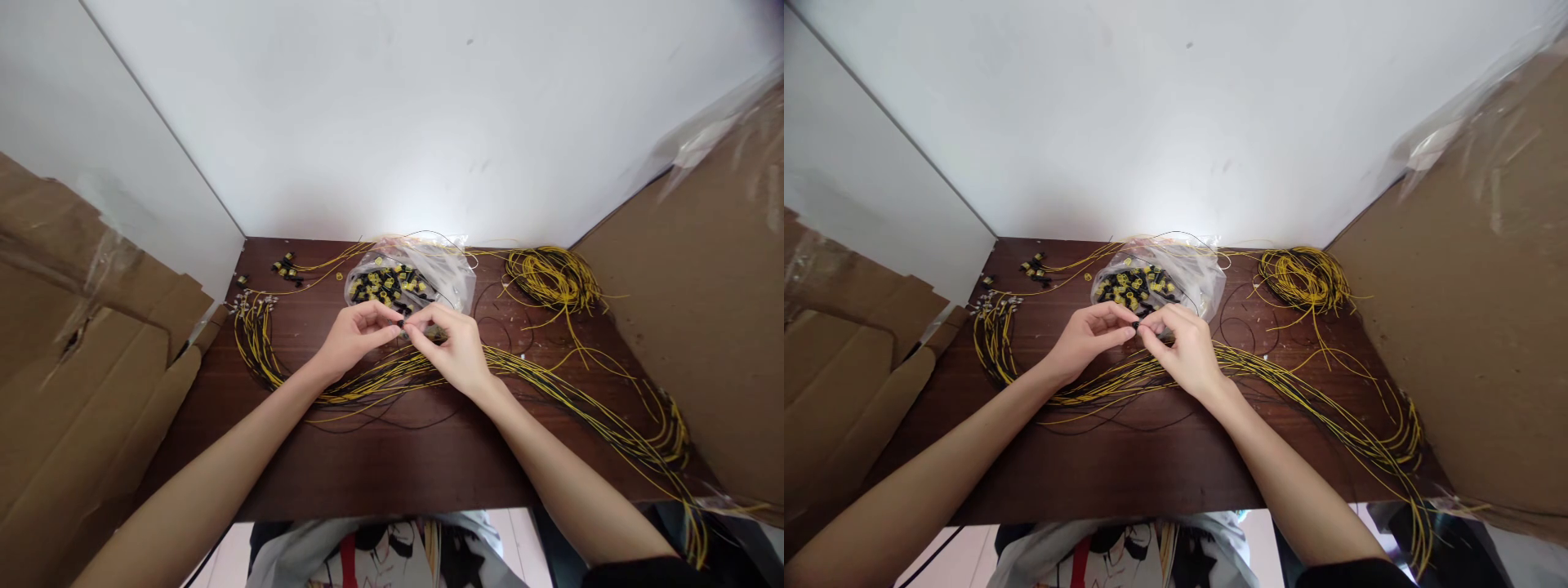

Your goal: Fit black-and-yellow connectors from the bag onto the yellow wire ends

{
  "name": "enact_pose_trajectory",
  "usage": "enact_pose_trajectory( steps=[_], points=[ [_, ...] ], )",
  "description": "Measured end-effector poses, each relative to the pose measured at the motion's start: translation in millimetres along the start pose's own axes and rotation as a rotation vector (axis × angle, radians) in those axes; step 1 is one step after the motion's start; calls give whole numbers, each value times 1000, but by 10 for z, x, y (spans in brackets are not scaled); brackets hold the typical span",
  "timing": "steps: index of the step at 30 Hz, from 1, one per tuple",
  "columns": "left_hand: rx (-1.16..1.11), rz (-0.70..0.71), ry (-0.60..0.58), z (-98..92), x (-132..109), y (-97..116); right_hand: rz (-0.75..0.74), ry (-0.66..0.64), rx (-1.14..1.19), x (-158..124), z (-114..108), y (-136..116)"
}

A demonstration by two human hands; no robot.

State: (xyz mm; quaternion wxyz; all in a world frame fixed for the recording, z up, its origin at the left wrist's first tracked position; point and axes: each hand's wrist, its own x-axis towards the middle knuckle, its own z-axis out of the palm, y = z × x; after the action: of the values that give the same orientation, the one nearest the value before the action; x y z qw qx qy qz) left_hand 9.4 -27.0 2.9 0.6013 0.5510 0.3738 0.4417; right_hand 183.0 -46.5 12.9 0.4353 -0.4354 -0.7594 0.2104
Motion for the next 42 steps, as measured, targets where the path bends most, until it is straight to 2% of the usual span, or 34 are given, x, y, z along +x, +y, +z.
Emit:
enact_pose_trajectory(
  steps=[13,42],
  points=[
    [-10,81,13,19,1,-5,-12,32,-30,-8,5,-2],
    [-23,117,-30,-7,4,-35,-28,-35,-73,-3,4,-3]
  ],
)
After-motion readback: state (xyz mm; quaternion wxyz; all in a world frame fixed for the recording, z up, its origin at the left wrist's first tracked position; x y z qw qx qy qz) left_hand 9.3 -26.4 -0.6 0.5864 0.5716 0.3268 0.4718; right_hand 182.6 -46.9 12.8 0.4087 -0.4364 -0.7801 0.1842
